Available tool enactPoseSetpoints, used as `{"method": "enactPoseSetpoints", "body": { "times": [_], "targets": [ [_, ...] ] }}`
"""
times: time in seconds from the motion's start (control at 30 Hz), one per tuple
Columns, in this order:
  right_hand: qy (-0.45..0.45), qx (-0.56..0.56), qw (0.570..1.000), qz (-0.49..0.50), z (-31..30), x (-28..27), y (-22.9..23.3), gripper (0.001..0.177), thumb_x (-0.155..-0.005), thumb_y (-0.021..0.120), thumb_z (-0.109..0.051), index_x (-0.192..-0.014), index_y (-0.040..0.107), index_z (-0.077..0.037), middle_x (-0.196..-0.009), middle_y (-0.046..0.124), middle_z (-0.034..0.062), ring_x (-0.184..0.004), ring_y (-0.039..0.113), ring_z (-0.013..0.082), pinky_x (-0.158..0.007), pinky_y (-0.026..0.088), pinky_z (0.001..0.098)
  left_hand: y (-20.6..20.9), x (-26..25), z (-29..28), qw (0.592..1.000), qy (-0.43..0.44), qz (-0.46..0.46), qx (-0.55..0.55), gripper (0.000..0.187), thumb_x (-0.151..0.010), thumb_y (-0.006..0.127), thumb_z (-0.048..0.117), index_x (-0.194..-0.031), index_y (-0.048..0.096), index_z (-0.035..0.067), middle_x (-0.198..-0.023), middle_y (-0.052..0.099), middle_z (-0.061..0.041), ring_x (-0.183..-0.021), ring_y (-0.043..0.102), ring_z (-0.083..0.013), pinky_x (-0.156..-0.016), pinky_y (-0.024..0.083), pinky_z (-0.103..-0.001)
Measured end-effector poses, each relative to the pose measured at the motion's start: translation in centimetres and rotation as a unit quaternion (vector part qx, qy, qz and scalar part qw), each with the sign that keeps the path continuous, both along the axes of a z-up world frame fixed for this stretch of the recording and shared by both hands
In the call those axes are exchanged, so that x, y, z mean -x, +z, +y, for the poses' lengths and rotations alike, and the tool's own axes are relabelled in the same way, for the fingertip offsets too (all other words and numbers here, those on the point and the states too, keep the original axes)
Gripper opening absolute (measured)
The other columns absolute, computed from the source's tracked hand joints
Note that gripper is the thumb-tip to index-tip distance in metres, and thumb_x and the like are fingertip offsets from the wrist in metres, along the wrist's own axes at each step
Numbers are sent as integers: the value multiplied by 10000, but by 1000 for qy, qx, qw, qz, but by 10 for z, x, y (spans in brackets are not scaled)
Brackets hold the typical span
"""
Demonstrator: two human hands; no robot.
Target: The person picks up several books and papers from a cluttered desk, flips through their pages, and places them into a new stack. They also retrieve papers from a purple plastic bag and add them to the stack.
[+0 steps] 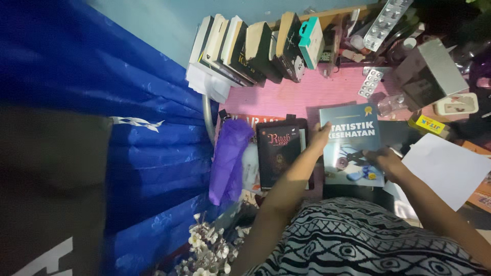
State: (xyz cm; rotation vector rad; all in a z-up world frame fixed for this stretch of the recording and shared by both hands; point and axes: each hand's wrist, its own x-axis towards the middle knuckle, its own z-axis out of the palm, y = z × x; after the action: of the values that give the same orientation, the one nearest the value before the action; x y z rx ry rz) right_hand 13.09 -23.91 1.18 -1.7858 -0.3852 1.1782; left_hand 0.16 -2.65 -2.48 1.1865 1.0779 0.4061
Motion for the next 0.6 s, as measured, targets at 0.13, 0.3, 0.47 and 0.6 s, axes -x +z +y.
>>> {"method": "enactPoseSetpoints", "body": {
  "times": [0.13,0.3,0.47,0.6],
  "targets": [
    [93,112,978,-149,-4,-6,3,408,-1013,683,-341,-1068,750,58,-971,759,233,-863,705,306,-789,535,424,8,4,-3,998,-20,13,-63,597,-1094,665,511,-935,547,-52,-856,498,-127,-814,463,-228,-715,430,-411],
    [80,83,978,-172,-6,-6,52,389,-994,672,-366,-1120,754,-7,-965,727,218,-825,715,327,-775,555,460,49,16,4,998,-20,-51,-16,637,-1021,633,551,-1312,582,-13,-1243,645,-61,-1179,582,-153,-1013,431,-297],
    [4,-129,858,-498,21,3,151,776,-1030,645,-341,-1659,308,-37,-1662,288,317,-1529,321,485,-1216,308,482,126,3,19,973,-35,-214,78,710,-1007,616,493,-1432,531,-69,-1453,558,-176,-1341,498,-212,-1122,365,-342],
    [73,-157,777,-605,67,-16,220,828,-995,614,-416,-1668,274,-76,-1737,117,273,-1610,148,493,-1292,161,624,181,-9,27,969,-59,-230,63,751,-982,629,497,-1466,502,-63,-1507,537,-164,-1405,468,-231,-1170,334,-351]
  ]
}}
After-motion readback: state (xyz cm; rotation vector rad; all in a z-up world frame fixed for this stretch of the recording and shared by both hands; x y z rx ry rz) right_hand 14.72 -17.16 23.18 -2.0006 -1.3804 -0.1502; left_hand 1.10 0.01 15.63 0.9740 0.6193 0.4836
